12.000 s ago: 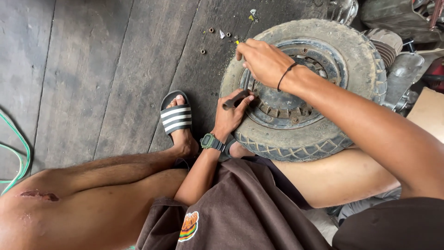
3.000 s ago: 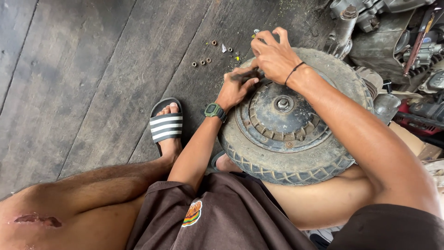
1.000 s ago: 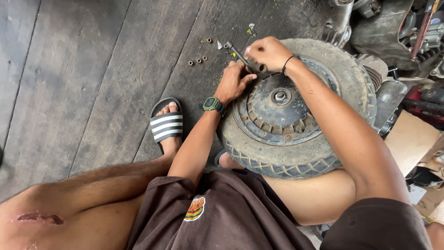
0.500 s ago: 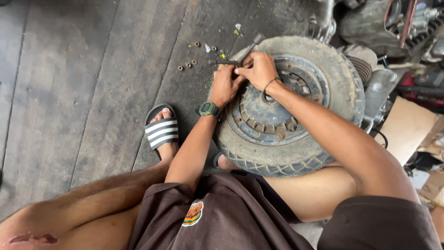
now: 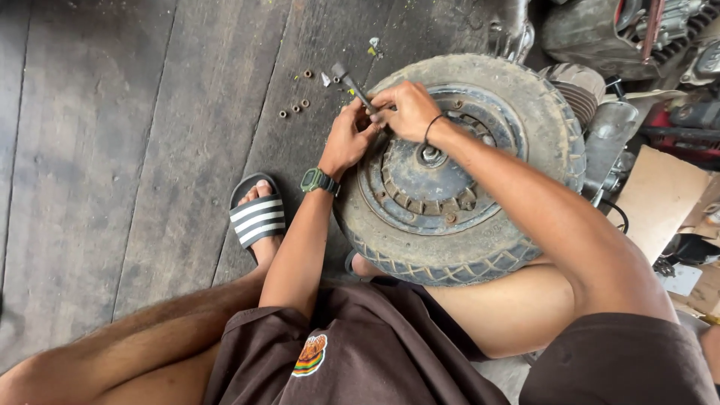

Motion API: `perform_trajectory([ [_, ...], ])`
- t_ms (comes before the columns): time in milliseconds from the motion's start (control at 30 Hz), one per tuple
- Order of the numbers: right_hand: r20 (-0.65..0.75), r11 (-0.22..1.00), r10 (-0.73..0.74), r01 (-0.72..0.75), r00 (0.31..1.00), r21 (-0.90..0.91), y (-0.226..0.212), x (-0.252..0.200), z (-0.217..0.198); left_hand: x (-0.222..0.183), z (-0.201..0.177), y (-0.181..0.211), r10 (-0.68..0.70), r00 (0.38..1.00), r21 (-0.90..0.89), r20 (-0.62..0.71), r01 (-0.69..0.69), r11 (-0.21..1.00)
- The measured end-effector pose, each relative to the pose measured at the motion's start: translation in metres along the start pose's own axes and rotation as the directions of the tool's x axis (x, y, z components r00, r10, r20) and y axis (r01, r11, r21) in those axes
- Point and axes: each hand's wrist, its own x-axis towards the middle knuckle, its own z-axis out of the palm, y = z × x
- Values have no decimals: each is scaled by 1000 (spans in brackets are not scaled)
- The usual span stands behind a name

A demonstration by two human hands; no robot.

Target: Removing bolts from a motorcycle wheel hub using a socket wrench and fingers

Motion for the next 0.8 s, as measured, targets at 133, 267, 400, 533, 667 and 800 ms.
perform_trajectory([
  [133, 220, 992, 26, -52, 975, 113, 16, 15, -4, 1, -4, -17, 41, 996, -193, 85, -24, 981],
  [267, 283, 966, 21, -92, 959, 241, 39, 24, -4, -4, -15, 4, 28, 999, -399, 46, -7, 917],
  [400, 177, 974, 100, -132, 979, 183, 31, 21, -4, -3, -5, 0, 95, 995, -348, -32, -100, 932],
  [533, 117, 970, 227, -235, 967, 57, -6, 12, -7, -17, -1, 14, 241, 939, -68, -246, -265, 962],
  [667, 174, 996, 87, -88, 981, -7, 4, 12, -6, -10, -2, -6, 357, 900, 160, -251, -326, 932],
  [800, 310, 995, 41, -11, 950, -98, 3, 12, -16, -5, -16, 5, 393, 919, 687, -31, -266, 676],
])
